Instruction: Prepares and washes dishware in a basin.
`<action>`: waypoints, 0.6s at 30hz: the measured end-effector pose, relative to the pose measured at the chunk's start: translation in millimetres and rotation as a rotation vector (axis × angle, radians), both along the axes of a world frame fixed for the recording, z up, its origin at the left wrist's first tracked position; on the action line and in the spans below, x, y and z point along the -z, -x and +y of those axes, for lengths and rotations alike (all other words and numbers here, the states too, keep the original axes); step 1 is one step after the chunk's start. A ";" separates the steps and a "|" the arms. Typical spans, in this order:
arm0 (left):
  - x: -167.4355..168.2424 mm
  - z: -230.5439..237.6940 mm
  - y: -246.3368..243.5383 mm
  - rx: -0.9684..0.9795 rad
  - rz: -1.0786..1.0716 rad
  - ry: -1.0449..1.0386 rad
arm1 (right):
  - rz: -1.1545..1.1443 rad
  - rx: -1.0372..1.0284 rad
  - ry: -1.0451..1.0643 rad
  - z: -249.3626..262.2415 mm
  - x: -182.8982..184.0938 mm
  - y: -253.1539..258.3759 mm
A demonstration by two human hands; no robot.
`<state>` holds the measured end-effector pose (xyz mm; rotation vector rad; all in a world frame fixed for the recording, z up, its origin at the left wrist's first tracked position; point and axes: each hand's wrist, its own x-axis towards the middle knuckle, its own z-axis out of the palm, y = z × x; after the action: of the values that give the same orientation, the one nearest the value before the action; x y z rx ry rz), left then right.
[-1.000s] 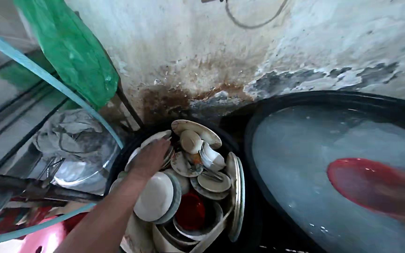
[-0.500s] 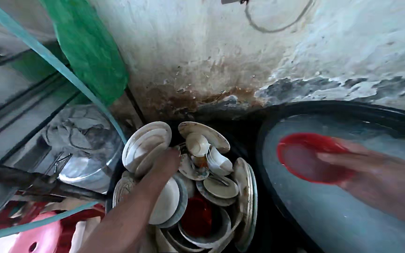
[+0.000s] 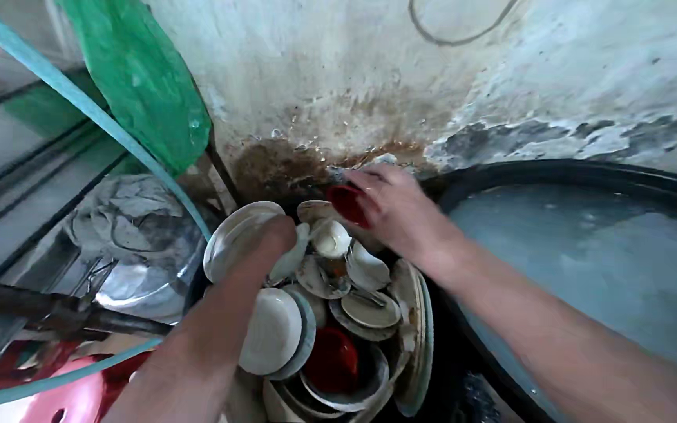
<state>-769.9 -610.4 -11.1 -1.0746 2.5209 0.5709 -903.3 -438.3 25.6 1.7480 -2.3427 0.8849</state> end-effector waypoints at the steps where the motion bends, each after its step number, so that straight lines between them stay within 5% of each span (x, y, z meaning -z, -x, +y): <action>1: -10.8 -4.8 -5.5 -0.033 0.062 -0.025 | -0.014 0.028 0.014 17.1 -1.2 10.3; 6: -54.1 47.4 -29.3 0.032 0.261 0.010 | -0.080 0.277 -0.018 134.7 24.9 66.3; 9: -18.0 102.6 -39.9 0.378 0.191 0.176 | -0.145 0.476 -0.099 204.5 70.2 88.2; 13: 6.9 150.6 -53.7 0.753 0.082 -0.028 | -0.099 0.573 -0.199 272.4 111.8 95.8; 18: 45.0 157.5 -78.4 0.961 0.309 0.213 | -0.119 0.649 -0.288 308.2 133.6 90.0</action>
<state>-691.5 -452.9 -56.0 0.2744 2.9815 0.1873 -993.3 -130.2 -108.0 0.8785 -2.9456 0.5693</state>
